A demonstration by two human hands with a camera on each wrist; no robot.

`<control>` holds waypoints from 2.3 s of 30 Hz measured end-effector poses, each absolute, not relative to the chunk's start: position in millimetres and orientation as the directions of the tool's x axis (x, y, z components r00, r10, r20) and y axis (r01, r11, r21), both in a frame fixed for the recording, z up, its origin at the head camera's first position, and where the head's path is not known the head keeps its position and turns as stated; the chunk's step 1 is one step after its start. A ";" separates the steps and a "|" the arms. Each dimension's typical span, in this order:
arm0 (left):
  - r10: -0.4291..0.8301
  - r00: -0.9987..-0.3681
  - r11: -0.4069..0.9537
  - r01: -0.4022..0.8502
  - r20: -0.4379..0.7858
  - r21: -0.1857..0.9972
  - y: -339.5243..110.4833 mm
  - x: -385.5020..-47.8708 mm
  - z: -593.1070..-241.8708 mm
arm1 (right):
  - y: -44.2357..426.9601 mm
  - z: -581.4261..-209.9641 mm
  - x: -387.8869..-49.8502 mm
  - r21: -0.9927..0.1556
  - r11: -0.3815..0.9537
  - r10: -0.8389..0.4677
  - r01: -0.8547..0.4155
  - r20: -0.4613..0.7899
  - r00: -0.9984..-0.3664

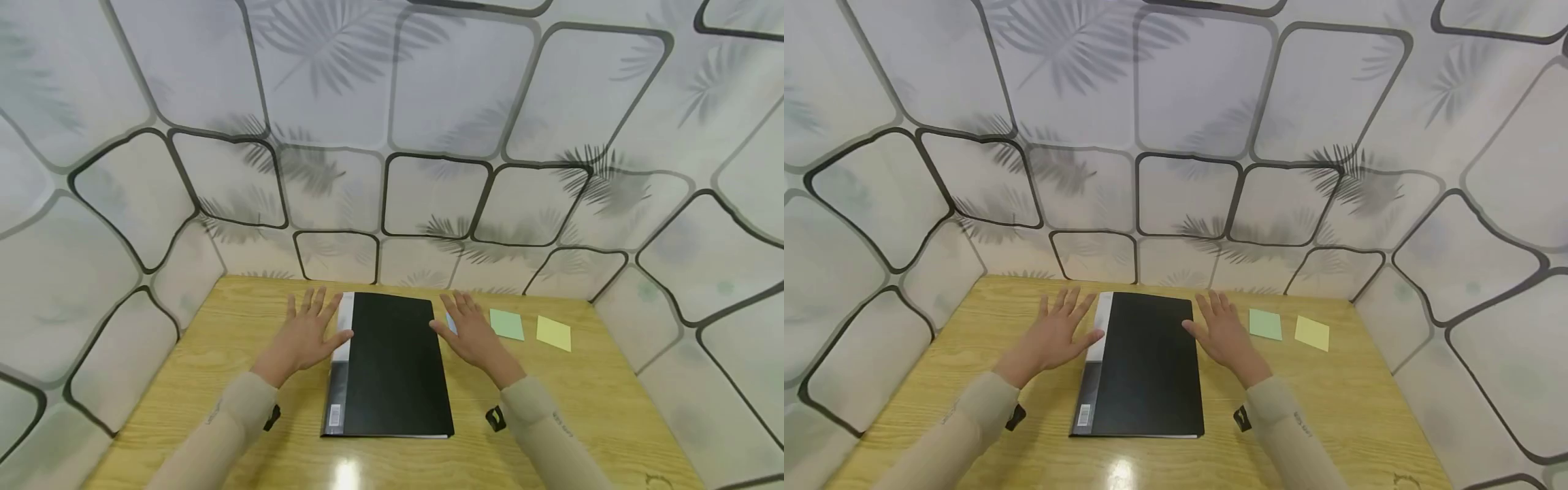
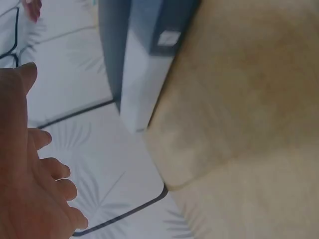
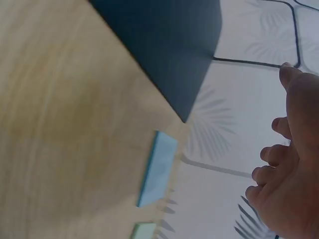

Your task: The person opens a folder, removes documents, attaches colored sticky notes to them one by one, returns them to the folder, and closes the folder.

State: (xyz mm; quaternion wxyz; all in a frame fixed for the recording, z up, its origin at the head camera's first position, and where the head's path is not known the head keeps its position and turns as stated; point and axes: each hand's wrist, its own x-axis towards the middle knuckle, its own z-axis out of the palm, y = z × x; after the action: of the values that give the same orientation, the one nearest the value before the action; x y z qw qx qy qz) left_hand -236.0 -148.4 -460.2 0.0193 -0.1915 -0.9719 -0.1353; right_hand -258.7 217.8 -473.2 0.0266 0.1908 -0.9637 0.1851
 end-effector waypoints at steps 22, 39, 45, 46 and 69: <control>0.618 -0.784 0.747 0.563 -0.059 0.355 -112.2 -166.1 -517.2 | 196.2 -532.2 -247.6 -0.305 0.864 -0.416 -0.400 0.014 -0.909; 0.641 -0.766 0.732 0.593 -0.044 0.336 -112.1 -160.2 -527.0 | 193.4 -536.3 -244.3 -0.308 0.877 -0.398 -0.368 -0.036 -0.917; 0.639 -0.769 0.732 0.594 -0.033 0.334 -112.4 -164.6 -529.0 | 190.8 -536.2 -251.7 -0.292 0.886 -0.390 -0.361 -0.044 -0.920; 0.637 -0.770 0.733 0.594 -0.031 0.332 -112.4 -165.4 -529.0 | 190.6 -536.7 -253.5 -0.281 0.889 -0.389 -0.361 -0.047 -0.920; 0.657 -0.753 0.727 0.617 -0.041 0.302 -108.6 -156.7 -524.5 | 192.1 -519.4 -263.8 -0.294 0.898 -0.365 -0.328 -0.081 -0.927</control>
State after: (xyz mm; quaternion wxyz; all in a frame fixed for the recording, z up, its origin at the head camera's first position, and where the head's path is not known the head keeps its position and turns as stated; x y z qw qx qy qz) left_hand -156.7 -108.6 -524.5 -0.0724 -0.3438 -0.9264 -0.1359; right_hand -263.8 192.1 -519.4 -0.0674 0.1783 -0.9718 0.1391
